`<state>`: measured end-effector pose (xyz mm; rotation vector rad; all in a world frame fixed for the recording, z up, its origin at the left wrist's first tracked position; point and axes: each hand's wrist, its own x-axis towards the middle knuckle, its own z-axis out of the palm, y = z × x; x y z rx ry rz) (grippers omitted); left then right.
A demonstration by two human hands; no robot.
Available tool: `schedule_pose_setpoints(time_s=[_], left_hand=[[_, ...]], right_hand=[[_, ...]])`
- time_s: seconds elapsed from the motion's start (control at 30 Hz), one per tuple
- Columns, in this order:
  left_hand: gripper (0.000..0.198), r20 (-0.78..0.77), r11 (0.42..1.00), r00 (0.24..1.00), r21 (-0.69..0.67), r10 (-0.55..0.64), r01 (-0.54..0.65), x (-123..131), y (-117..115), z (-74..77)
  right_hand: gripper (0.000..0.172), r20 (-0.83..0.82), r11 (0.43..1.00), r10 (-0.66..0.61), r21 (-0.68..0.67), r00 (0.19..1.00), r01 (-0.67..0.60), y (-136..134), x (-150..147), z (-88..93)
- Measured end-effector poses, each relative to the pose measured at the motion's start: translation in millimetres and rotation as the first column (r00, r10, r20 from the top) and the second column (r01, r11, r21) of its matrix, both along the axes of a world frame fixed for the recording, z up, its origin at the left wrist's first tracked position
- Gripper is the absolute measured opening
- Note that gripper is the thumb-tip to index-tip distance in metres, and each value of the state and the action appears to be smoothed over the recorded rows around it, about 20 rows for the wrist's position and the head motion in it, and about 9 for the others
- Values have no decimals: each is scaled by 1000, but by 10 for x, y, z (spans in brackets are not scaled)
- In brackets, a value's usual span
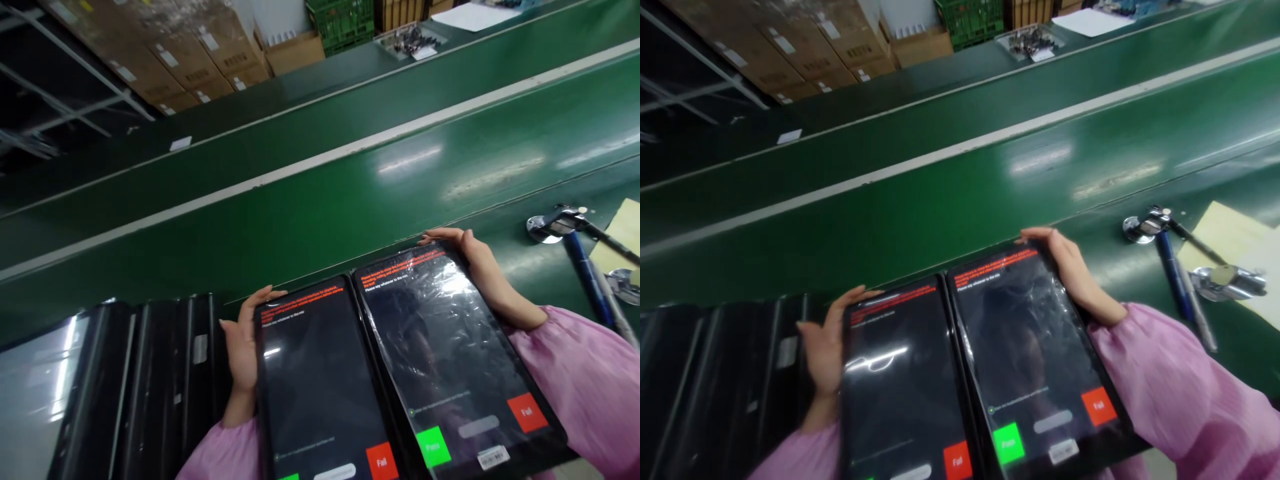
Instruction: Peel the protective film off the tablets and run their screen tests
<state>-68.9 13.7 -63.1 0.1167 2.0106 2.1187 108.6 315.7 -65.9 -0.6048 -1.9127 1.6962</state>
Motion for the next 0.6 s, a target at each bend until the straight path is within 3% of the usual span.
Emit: schedule_pose_setpoints(time_s=[0.2,0.37,0.43,0.53,0.6], left_hand=[[73,-13,999,1000,35,-28,29,20,3,-1],[80,-14,993,996,78,-90,91,-31,78,-123],[79,-29,995,999,93,-44,46,-42,123,-155],[68,-37,994,998,95,49,-46,88,98,-115],[57,-29,993,995,75,94,-92,312,-27,-59]], right_hand=[[82,42,1000,-26,-6,999,27,53,40,-27],[75,44,997,-48,68,998,45,133,19,-93],[62,-17,978,-108,176,994,109,123,26,-33],[23,-196,899,-218,341,956,275,33,179,180],[21,-261,832,-246,437,934,341,-71,396,334]])
